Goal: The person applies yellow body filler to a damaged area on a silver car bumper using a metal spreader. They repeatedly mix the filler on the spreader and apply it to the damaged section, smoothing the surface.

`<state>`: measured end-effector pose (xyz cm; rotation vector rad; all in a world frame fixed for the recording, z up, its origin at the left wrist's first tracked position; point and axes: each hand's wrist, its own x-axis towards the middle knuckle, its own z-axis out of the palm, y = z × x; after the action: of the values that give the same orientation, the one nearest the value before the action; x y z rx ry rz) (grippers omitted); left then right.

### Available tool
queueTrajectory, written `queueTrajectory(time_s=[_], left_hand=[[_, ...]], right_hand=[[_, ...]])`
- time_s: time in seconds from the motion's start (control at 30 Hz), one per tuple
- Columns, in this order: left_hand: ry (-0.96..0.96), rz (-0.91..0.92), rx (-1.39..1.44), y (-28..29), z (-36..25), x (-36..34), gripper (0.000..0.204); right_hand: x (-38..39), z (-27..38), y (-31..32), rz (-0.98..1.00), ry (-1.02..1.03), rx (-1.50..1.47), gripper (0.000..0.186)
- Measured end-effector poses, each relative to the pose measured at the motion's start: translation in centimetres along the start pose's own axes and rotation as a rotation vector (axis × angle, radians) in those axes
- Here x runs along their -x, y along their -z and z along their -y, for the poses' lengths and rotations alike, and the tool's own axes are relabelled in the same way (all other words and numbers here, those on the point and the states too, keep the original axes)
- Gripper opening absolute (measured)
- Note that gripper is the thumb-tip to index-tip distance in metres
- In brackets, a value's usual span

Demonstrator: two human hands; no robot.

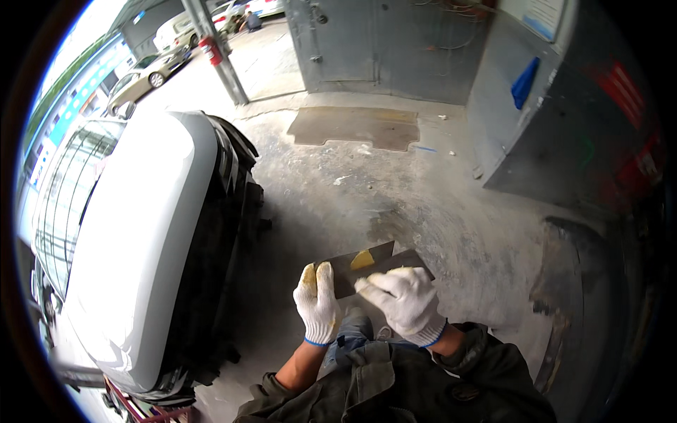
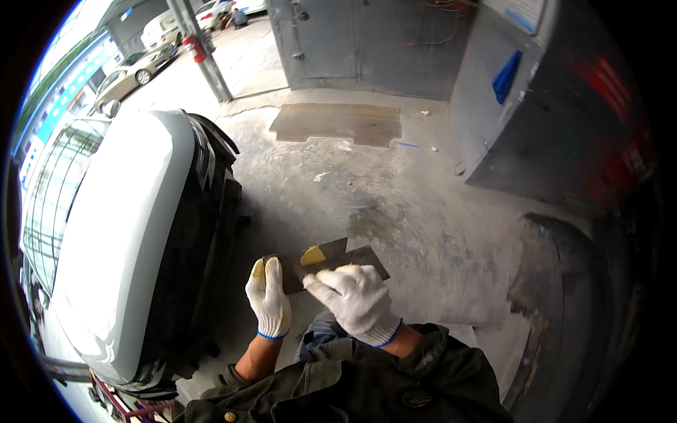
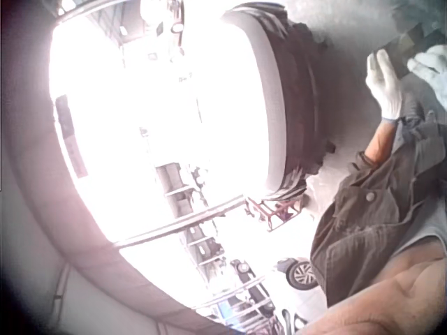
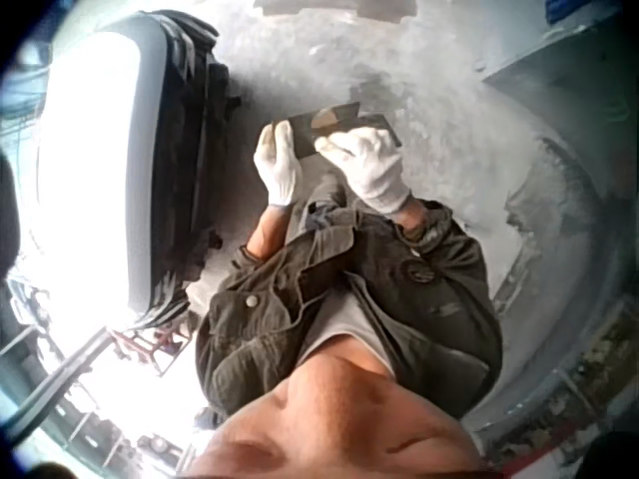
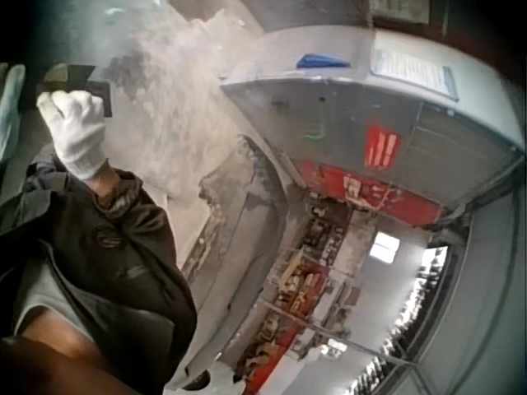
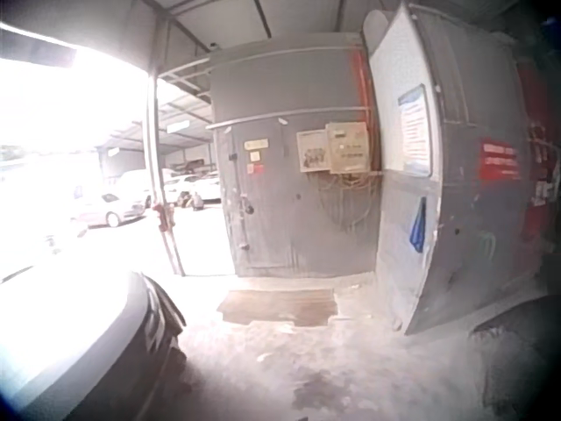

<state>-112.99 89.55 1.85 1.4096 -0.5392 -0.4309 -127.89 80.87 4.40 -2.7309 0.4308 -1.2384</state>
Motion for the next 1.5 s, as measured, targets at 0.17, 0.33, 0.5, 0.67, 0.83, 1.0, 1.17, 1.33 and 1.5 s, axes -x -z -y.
queueTrajectory(time_s=[0.17, 0.33, 0.5, 0.67, 0.83, 1.0, 1.17, 1.33, 1.5], left_hand=[[0.004, -0.059, -0.121, -4.8, 2.2, -8.1, 0.016], [-0.063, -0.063, -0.022, -10.6, 5.7, -19.3, 0.014], [-0.048, -0.023, 0.099, -17.6, 5.1, -29.9, 0.014], [-0.101, 0.027, -0.198, -21.4, 7.0, -40.9, 0.019], [0.014, 0.192, -0.134, -25.2, 8.5, -50.1, 0.023], [-0.018, 0.01, -0.093, -30.6, 10.0, -60.5, 0.021], [-0.113, -0.232, -0.127, -35.7, 8.9, -69.5, 0.021], [-0.127, -0.418, -0.191, -38.0, 9.4, -76.7, 0.022], [-0.101, -0.557, -0.276, -37.1, 11.9, -83.0, 0.022]], right_hand=[[-5.6, -10.0, -4.6, -0.058, -0.004, -0.023, 0.034], [-11.4, -19.4, -9.6, -0.063, 0.08, -0.069, 0.035], [-18.9, -27.5, -12.0, -0.022, 0.052, -0.004, 0.037], [-23.8, -37.7, -15.9, -0.205, -0.065, -0.066, 0.011], [-31.8, -48.6, -17.7, 0.159, -0.655, -1.178, 0.023], [-38.1, -61.9, -24.1, 0.392, -0.328, -1.038, 0.024], [-47.7, -68.9, -29.7, 0.002, 0.146, -0.358, 0.03], [-51.9, -69.9, -34.7, -0.012, 0.31, -0.302, 0.04], [-57.2, -72.9, -41.6, 0.0, 0.324, -0.481, 0.037]])
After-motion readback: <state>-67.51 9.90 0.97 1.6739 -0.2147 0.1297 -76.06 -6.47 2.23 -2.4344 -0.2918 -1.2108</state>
